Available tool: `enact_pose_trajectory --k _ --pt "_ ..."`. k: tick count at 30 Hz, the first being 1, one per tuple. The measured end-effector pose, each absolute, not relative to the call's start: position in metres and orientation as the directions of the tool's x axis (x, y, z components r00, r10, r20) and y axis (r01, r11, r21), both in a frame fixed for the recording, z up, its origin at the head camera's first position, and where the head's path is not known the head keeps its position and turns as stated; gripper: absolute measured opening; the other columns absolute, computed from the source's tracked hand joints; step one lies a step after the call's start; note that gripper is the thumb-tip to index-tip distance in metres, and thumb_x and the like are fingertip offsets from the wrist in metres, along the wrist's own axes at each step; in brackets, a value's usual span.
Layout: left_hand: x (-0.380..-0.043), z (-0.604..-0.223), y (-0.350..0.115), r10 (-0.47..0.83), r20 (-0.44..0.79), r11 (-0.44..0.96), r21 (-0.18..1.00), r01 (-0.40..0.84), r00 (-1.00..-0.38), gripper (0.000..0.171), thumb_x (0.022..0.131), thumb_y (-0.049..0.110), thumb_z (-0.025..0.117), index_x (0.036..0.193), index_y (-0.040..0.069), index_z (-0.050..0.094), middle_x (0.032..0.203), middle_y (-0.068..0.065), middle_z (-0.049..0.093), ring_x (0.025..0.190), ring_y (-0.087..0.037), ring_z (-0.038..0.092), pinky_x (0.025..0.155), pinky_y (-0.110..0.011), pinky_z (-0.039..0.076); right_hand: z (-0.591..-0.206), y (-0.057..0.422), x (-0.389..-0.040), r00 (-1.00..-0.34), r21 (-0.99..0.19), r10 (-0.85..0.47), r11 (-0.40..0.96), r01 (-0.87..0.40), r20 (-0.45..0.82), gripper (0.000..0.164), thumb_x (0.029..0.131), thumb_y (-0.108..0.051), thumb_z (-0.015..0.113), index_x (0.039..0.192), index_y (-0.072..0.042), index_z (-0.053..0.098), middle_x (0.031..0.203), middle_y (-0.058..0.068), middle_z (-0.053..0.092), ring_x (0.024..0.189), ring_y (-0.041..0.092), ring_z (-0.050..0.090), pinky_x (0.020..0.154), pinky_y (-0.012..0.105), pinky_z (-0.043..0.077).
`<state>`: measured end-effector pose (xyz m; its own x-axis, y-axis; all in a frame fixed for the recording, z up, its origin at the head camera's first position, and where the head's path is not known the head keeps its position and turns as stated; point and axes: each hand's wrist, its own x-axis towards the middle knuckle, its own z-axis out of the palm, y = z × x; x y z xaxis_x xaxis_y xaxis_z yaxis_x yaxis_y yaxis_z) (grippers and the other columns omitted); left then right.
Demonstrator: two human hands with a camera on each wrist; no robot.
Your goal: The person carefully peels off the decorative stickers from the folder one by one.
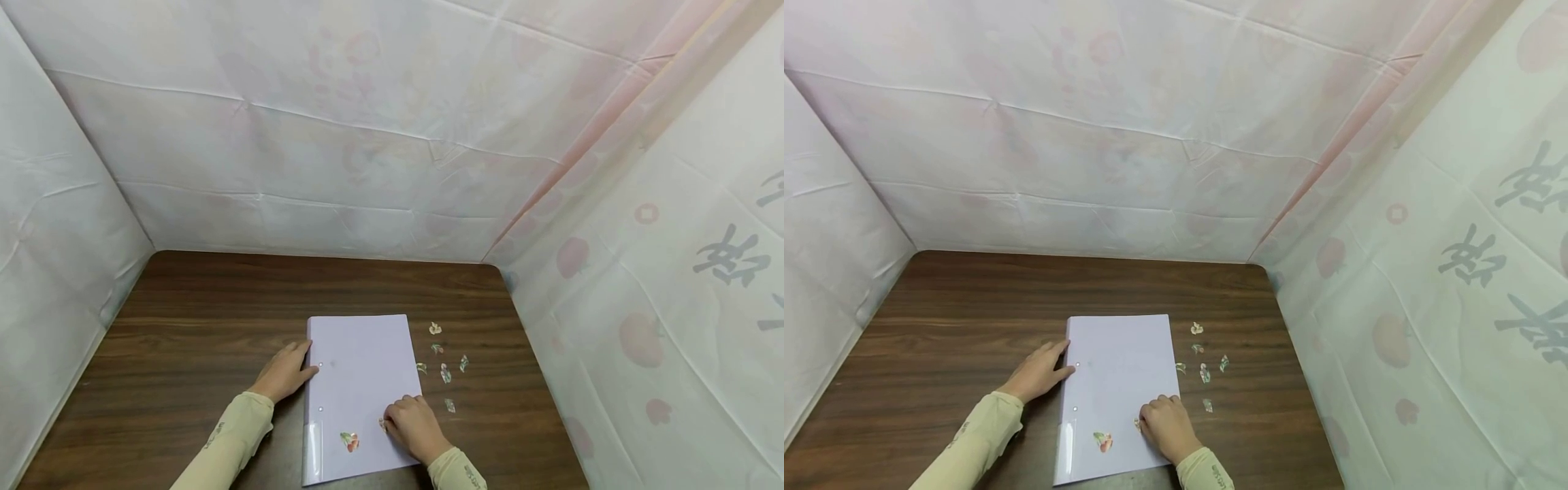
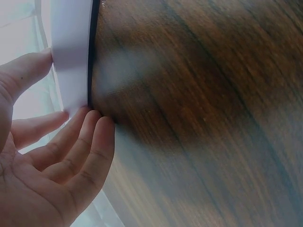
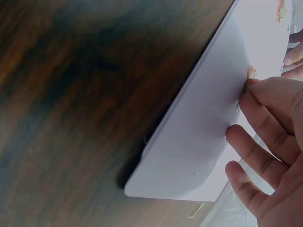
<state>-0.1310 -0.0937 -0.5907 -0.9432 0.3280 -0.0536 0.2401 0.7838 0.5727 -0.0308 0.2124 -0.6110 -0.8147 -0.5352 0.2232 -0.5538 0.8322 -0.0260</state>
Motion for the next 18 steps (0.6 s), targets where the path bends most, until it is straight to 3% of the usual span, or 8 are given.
enact_pose_trajectory --k 18 --pt "-0.1324 -0.5928 -0.0947 0.331 -0.051 0.784 0.571 0.244 -0.942 0.063 0.092 0.023 0.074 0.140 -0.009 0.049 0.137 -0.035 0.049 0.127 -0.050 0.047 0.102 -0.061 0.040 -0.6130 0.2109 -0.0293 -0.819 -0.030 -0.515 0.842 -0.539 0.252 0.015 0.076 -0.019 0.084 0.073 -0.022 0.070 0.069 -0.013 0.062 0.064 0.007 0.052 0.061 0.026 0.043"
